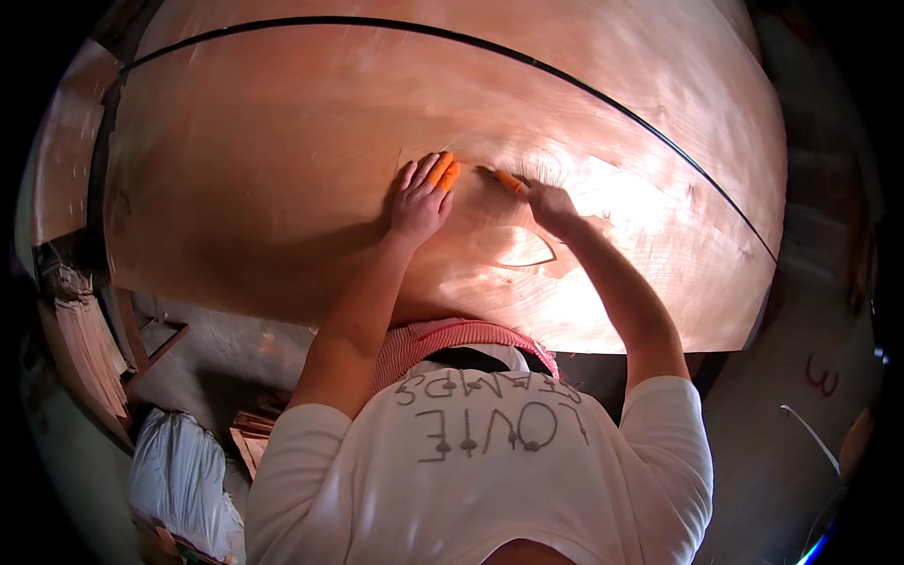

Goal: The person repairs wood veneer sheets by using a knife to cut out damaged or knotted sections, applying small patches of veneer into the cutouts, and securing them with tape before stacking the sheets.

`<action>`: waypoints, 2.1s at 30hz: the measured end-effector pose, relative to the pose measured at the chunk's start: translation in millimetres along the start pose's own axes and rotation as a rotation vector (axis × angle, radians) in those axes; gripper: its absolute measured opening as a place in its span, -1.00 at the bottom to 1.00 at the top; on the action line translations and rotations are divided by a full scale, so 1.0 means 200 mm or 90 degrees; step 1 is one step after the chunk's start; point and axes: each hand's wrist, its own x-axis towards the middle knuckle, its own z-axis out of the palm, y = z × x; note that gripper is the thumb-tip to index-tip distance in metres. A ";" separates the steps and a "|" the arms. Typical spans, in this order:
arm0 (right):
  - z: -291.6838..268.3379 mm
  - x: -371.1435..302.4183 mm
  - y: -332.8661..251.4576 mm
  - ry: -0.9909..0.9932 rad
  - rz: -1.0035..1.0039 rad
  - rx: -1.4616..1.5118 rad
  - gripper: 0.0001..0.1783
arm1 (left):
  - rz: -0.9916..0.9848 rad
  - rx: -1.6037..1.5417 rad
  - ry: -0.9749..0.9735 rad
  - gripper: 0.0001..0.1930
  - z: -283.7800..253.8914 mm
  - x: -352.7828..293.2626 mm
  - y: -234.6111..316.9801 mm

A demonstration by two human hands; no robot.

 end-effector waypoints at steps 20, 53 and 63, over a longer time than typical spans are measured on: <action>0.25 -0.42 0.16 0.359 0.160 0.321 -0.35 | 0.006 0.031 -0.041 -0.56 0.03 0.02 0.01; -0.28 -0.55 0.38 0.514 0.223 0.051 -0.80 | -0.110 -0.055 0.059 -0.20 -0.26 -0.10 0.03; -0.23 -0.87 0.39 0.403 0.204 0.224 -0.70 | 0.129 -0.043 -0.251 -0.24 0.01 -0.07 0.42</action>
